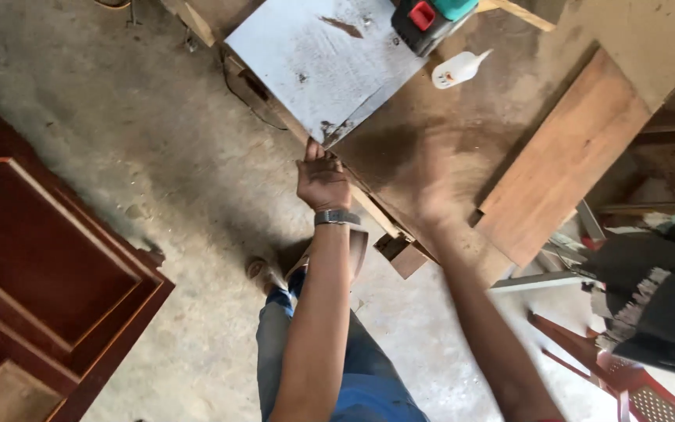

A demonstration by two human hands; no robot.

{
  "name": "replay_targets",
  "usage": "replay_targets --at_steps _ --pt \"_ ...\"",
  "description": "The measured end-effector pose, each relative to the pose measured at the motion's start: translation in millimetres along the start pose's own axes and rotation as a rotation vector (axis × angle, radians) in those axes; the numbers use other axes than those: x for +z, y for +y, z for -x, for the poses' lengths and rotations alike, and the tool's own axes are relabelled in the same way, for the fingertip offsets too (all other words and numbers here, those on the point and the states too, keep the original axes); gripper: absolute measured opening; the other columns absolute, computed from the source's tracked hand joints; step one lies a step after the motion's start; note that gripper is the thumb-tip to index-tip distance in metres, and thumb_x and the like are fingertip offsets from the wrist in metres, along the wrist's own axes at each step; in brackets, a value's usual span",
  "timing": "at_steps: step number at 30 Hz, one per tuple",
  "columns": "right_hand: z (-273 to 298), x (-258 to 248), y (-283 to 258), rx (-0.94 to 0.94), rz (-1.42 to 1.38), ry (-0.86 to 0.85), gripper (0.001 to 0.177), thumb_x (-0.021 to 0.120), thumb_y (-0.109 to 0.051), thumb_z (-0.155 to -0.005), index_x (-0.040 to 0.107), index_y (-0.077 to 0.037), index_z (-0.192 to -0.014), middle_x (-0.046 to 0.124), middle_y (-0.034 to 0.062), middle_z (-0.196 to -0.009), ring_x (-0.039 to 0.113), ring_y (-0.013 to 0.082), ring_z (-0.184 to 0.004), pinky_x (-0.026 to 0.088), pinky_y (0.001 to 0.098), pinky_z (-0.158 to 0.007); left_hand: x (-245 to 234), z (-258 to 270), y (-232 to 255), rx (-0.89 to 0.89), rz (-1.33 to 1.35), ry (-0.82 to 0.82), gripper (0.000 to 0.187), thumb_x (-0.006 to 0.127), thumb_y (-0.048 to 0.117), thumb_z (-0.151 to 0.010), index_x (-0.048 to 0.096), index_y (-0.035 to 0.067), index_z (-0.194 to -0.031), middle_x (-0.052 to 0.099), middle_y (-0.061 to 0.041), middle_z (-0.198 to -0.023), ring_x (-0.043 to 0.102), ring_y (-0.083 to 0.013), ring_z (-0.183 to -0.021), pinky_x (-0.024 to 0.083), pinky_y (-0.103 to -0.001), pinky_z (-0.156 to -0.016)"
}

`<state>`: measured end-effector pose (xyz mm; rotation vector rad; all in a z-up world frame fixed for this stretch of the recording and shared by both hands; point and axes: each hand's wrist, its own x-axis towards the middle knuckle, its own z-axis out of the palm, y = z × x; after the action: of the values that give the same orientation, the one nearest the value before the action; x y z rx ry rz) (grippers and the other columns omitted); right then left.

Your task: The person uses a green orbital sander to smooth a rectangular wooden board on a workbench. They then wipe the board with a cloth and move other wooden pieces aside to clear the workspace.

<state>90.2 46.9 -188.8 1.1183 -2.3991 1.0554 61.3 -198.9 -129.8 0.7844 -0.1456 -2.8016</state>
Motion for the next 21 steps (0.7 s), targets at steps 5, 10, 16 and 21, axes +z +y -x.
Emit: replay_targets --at_steps 5,10,16,21 --pt "-81.4 -103.0 -7.9 0.903 1.059 0.031 0.074 0.064 -0.048 -0.114 0.027 -0.011 -0.166 0.022 0.0165 -0.17 0.018 0.0345 -0.156 0.005 0.0579 -0.12 -14.8 -4.5 -1.9 -0.045 0.058 0.151 0.048 0.057 0.046 -0.102 0.073 0.008 -0.127 0.076 -0.008 -0.12 0.071 -0.0154 -0.089 0.052 -0.027 -0.078" --pt "-144.0 22.5 -115.0 0.524 1.02 -0.268 0.063 0.052 -0.028 -0.1 0.042 -0.001 -0.157 0.034 0.0225 -0.165 0.022 0.0394 -0.155 0.006 0.0689 -0.122 21.4 22.1 20.9 -0.116 0.208 0.058 0.047 0.053 0.042 -0.106 0.073 0.004 -0.127 0.076 -0.014 -0.113 0.072 -0.0241 -0.09 0.057 -0.034 -0.074" --pt "-223.1 -9.3 -208.6 0.587 0.176 -0.186 0.067 0.036 -0.047 -0.104 0.038 -0.007 -0.157 0.037 0.0213 -0.162 0.029 0.0405 -0.152 0.016 0.064 -0.121 24.2 14.5 29.9 -0.038 0.145 -0.156 0.064 0.044 0.044 -0.108 0.032 0.004 -0.156 0.029 -0.013 -0.163 0.026 -0.0297 -0.151 0.02 -0.054 -0.126" --pt "-266.2 -50.4 -241.9 0.82 -0.367 -0.192 0.079 0.026 -0.061 -0.1 0.027 -0.011 -0.16 0.026 0.0096 -0.169 0.013 0.0276 -0.159 -0.001 0.0515 -0.126 15.7 -14.1 101.6 -0.164 0.636 -0.052 0.033 0.041 0.028 -0.107 0.054 0.004 -0.089 0.049 -0.012 -0.083 0.053 -0.0342 -0.081 0.052 -0.051 -0.091"
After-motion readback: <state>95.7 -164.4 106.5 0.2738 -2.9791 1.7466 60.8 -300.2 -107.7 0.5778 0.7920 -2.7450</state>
